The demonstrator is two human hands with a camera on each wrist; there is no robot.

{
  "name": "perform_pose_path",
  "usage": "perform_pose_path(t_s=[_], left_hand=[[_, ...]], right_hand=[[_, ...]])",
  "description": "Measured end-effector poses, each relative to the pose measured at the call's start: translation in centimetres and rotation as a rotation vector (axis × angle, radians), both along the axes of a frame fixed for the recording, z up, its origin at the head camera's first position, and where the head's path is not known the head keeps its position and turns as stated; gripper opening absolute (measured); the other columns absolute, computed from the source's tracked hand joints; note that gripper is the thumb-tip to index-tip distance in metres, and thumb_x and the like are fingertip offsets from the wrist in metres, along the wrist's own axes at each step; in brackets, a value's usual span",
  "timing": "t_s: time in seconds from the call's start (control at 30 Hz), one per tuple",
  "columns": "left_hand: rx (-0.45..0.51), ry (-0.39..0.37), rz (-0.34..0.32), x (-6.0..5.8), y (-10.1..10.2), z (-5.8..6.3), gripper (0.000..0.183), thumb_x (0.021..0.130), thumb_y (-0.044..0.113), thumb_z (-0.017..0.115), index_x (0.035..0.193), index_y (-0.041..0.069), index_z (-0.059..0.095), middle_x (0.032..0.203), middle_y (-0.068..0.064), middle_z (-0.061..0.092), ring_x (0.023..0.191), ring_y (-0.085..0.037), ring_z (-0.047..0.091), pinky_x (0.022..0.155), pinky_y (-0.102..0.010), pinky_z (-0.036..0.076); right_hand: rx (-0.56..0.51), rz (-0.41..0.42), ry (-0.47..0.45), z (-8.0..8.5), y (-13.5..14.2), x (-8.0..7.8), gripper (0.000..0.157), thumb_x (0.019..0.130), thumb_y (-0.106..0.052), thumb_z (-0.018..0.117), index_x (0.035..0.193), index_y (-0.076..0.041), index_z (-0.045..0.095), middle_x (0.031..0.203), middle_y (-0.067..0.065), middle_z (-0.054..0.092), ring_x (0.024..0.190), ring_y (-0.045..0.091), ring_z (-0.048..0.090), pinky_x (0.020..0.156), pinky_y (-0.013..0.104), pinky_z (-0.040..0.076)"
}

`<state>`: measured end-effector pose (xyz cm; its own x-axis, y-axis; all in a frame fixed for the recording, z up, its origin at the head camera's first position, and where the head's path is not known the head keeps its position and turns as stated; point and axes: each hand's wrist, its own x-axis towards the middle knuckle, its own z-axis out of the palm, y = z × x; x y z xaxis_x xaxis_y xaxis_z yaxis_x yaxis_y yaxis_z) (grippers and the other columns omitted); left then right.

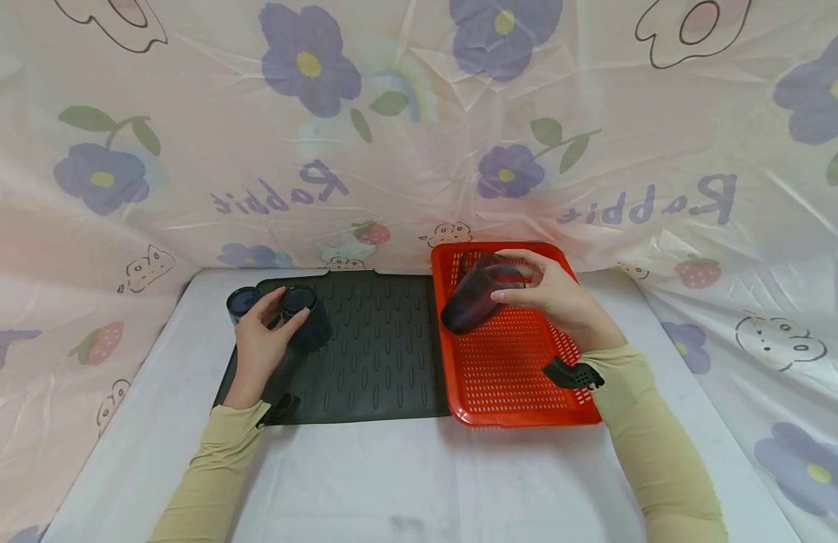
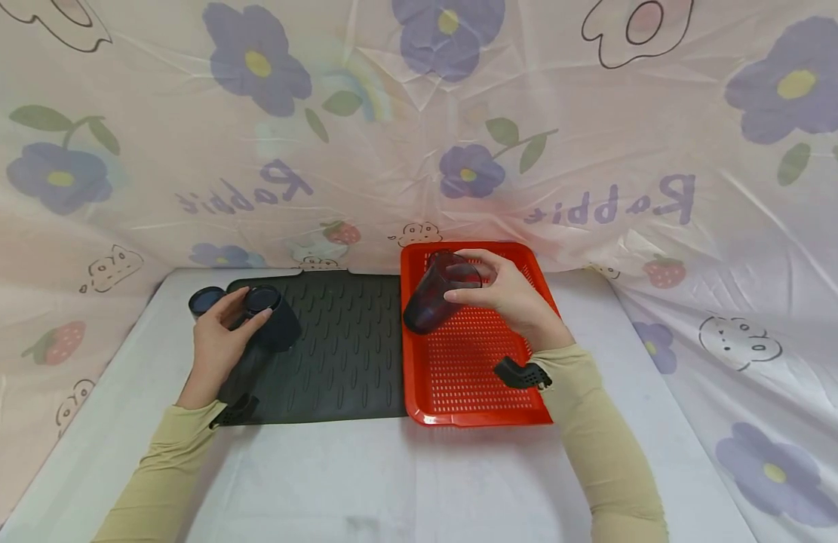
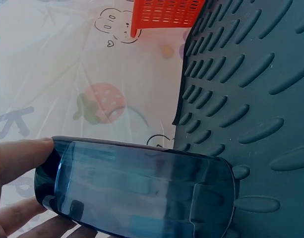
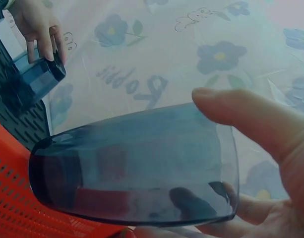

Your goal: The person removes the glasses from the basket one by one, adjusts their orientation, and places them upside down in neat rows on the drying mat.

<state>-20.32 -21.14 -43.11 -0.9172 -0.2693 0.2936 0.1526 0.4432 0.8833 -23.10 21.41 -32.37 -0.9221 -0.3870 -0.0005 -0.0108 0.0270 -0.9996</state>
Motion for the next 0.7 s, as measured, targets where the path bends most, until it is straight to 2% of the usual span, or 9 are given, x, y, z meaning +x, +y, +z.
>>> perform_pose_path(t_s=[0.17,0.37,0.7], left_hand=[[0.017,0.0,-0.003,-0.1,0.0,0.0,0.057,0.085,0.021,0.076,0.136,0.007,0.054,0.133,-0.017,0.054,0.119,-0.033,0.054,0.096,-0.05,0.045],[0.017,0.004,-0.003,0.0,0.0,0.0,0.056,0.085,0.02,0.075,0.135,0.005,0.054,0.133,-0.017,0.054,0.119,-0.034,0.054,0.095,-0.05,0.045],[0.015,0.011,0.011,0.2,0.0,0.1,0.055,0.085,0.018,0.076,0.134,0.006,0.055,0.131,-0.015,0.056,0.117,-0.032,0.055,0.094,-0.048,0.046]], right_hand=[[0.017,0.018,0.0,-0.1,-1.1,-0.5,0.064,0.083,-0.001,0.074,0.138,-0.003,0.042,0.118,0.015,0.062,0.095,0.023,0.065,0.083,0.033,0.054],[0.062,0.01,0.002,0.0,-2.2,-0.8,0.065,0.082,-0.006,0.076,0.138,-0.008,0.044,0.119,0.015,0.062,0.095,0.024,0.065,0.083,0.033,0.054],[-0.031,0.036,-0.026,-0.1,-3.7,-1.0,0.064,0.083,-0.003,0.074,0.139,-0.004,0.041,0.118,0.016,0.062,0.092,0.025,0.066,0.082,0.038,0.055]])
